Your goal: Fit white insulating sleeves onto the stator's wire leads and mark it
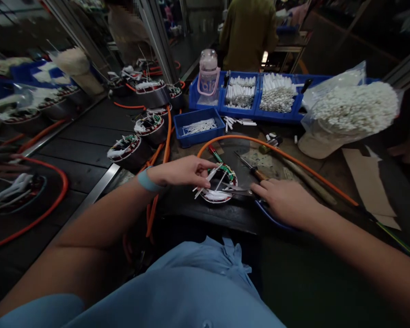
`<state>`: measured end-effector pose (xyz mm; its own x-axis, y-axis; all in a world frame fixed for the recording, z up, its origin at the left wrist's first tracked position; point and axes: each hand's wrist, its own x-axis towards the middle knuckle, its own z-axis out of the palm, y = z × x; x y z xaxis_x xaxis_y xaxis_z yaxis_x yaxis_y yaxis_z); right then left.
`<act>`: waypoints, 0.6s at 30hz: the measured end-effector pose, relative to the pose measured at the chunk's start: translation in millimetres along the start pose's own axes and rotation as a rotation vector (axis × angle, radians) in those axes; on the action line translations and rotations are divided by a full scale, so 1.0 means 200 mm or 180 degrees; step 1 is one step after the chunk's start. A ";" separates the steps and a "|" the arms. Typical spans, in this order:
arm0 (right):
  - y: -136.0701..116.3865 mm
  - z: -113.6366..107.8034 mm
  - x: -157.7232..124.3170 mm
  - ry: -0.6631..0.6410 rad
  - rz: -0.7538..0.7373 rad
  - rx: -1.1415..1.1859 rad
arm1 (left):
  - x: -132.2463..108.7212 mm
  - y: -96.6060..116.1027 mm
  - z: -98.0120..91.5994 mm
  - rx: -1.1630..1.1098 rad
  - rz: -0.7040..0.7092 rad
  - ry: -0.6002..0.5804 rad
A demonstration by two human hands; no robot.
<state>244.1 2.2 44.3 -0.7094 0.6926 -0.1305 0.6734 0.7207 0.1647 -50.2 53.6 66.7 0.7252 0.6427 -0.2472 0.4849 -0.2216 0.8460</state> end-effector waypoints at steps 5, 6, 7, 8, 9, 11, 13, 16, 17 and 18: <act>-0.12 -0.02 0.08 -0.0103 -0.0216 -0.0106 | 0.12 0.08 0.03 -0.0083 0.0158 -0.0263; -0.13 -0.01 0.08 -0.0090 -0.0222 -0.0186 | 0.11 0.08 0.03 -0.0125 0.0139 -0.0171; -0.13 0.00 0.07 -0.0079 -0.0202 -0.0254 | 0.09 0.08 0.04 -0.0203 0.0117 -0.0035; -0.12 0.01 0.06 -0.0074 -0.0165 -0.0297 | 0.07 0.07 0.05 -0.0314 0.0091 0.0145; -0.12 0.03 0.05 -0.0075 -0.0110 -0.0306 | 0.04 0.07 0.05 -0.0452 0.0065 0.0340; -0.11 0.03 0.04 -0.0080 0.0012 -0.0228 | -0.03 0.05 0.06 -0.0757 0.0013 0.0681; -0.11 0.02 0.05 -0.0106 0.0079 -0.0097 | -0.09 0.04 0.06 -0.0965 -0.0029 0.0856; -0.12 -0.04 0.11 -0.0211 0.0025 -0.0022 | -0.14 0.03 0.06 -0.1097 -0.0021 0.0875; -0.12 -0.05 0.13 -0.0256 -0.0019 -0.0026 | -0.15 0.03 0.07 -0.1093 -0.0019 0.0852; -0.12 -0.07 0.15 -0.0293 -0.0061 -0.0035 | -0.15 0.03 0.07 -0.1072 -0.0020 0.0826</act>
<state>203.3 5.0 49.4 -0.6997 0.6787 -0.2232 0.6570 0.7340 0.1721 -62.8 22.5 73.2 0.5546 0.8161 -0.1621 0.2709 0.0071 0.9626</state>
